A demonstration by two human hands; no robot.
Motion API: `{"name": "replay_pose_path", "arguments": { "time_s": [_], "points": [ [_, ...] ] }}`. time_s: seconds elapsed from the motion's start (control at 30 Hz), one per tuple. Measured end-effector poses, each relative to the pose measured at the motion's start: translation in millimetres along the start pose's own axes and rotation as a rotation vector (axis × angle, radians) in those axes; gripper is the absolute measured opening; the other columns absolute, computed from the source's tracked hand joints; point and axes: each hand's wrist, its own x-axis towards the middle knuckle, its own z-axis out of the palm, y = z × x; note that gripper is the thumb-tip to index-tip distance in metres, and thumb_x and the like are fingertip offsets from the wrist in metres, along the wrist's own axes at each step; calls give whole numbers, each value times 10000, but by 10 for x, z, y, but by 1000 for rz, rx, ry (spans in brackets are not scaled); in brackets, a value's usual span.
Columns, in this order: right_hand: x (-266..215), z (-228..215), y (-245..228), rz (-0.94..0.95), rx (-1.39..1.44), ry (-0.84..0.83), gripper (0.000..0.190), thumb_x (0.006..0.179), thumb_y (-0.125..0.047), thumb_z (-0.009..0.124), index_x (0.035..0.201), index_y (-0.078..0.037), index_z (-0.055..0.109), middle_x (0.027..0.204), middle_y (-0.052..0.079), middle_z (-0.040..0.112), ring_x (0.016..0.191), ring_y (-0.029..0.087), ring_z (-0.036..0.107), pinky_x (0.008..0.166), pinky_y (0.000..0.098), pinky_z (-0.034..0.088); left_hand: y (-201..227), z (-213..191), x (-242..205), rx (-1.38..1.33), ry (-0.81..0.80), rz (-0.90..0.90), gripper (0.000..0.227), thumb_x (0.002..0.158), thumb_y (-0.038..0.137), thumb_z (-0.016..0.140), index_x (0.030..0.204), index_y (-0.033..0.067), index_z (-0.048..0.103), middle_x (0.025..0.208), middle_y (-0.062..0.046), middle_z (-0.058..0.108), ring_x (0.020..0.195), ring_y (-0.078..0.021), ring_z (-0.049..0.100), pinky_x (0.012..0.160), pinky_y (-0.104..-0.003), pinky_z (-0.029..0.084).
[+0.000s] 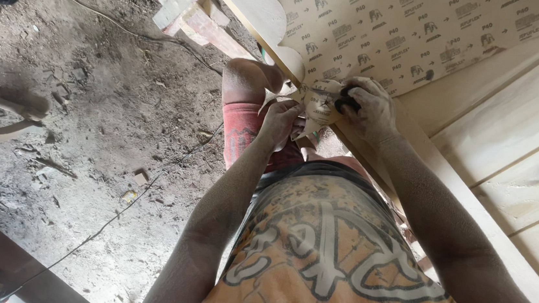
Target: The person uses scissors to cut small circular pieces out of a sheet of sandpaper.
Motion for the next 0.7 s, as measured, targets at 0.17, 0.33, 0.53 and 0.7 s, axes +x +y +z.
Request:
{"name": "replay_pose_path", "arguments": {
  "time_s": [0.17, 0.33, 0.53, 0.7],
  "points": [
    [-21, -12, 76, -27, 59, 2, 349, 753, -55, 826, 1067, -47, 673, 1285, 99, 658, 1189, 281, 650, 1008, 364, 555, 160, 128, -105, -51, -29, -49, 250, 976, 234, 656, 1083, 7, 658, 865, -69, 724, 668, -142, 674, 595, -275, 527],
    [-27, -36, 60, -20, 58, -29, 353, 761, -55, 825, 1076, -42, 665, 1303, 112, 644, 1216, 310, 631, 1024, 394, 544, 225, 192, -21, 4, -45, -111, 263, 925, 229, 771, 1015, 2, 672, 784, -19, 668, 572, -79, 527, 507, -256, 405],
    [-26, -153, -49, 25, 94, -38, 344, 778, -48, 822, 1083, -48, 661, 1304, 122, 636, 1221, 328, 627, 1022, 412, 544, 174, 261, 42, 39, -54, -94, 159, 865, 116, 792, 929, 4, 699, 751, -5, 644, 561, -73, 512, 499, -242, 392],
    [-77, -254, -159, 25, 170, 5, 339, 807, -32, 797, 1116, -17, 657, 1315, 158, 611, 1214, 342, 622, 989, 406, 554, 207, 343, -55, 41, 2, -125, 177, 879, 55, 765, 996, -63, 701, 840, -112, 722, 651, -159, 659, 584, -298, 544]
  ]
}}
